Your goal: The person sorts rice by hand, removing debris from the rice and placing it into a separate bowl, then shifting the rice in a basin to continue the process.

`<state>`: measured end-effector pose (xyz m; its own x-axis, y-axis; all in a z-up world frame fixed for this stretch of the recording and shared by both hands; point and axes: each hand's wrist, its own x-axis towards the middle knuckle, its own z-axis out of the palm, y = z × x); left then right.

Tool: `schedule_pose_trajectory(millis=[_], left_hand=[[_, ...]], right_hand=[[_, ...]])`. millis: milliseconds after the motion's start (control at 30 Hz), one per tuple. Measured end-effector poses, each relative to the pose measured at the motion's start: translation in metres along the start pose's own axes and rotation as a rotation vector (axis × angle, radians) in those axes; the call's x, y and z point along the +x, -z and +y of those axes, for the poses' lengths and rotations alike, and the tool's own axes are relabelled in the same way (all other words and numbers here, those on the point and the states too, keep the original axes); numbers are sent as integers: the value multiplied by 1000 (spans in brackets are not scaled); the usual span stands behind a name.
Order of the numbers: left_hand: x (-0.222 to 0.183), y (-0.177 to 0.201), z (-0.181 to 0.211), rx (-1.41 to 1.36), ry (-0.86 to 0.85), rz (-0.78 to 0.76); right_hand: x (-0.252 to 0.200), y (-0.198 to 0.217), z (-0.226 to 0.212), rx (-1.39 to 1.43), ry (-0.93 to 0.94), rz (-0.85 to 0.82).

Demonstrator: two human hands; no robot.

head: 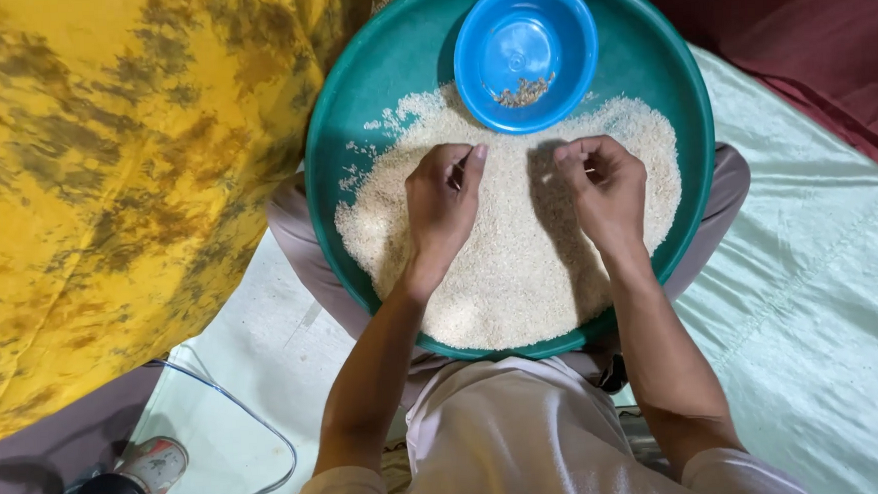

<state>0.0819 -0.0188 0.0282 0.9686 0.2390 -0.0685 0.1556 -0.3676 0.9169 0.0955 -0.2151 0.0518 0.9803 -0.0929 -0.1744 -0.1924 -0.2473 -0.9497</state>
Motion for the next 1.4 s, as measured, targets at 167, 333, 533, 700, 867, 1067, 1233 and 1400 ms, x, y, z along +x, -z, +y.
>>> schedule_pose_trajectory(millis=[167, 333, 533, 700, 867, 1067, 1233, 1400], left_hand=[[-68, 36, 25, 5, -112, -38], [-108, 36, 16, -1, -5, -25], [-91, 30, 41, -113, 332, -228], [-78, 16, 28, -213, 491, -315], [-71, 5, 21, -485, 634, -200], [-72, 0, -11, -791, 735, -150], [-79, 7, -3, -910, 742, -142], [-81, 18, 24, -1046, 675, -128]], right_hand=[[-52, 29, -3, -325, -70, -143], [-77, 35, 2, -389, -180, -269], [-71, 7, 8, -64, -415, -279], [-61, -14, 61, 350, -609, -227], [-57, -30, -57, 443, -751, -153], [-61, -20, -108, 521, -758, -148], [-63, -4, -54, 659, -756, -123], [-75, -2, -86, 542, -651, -162]])
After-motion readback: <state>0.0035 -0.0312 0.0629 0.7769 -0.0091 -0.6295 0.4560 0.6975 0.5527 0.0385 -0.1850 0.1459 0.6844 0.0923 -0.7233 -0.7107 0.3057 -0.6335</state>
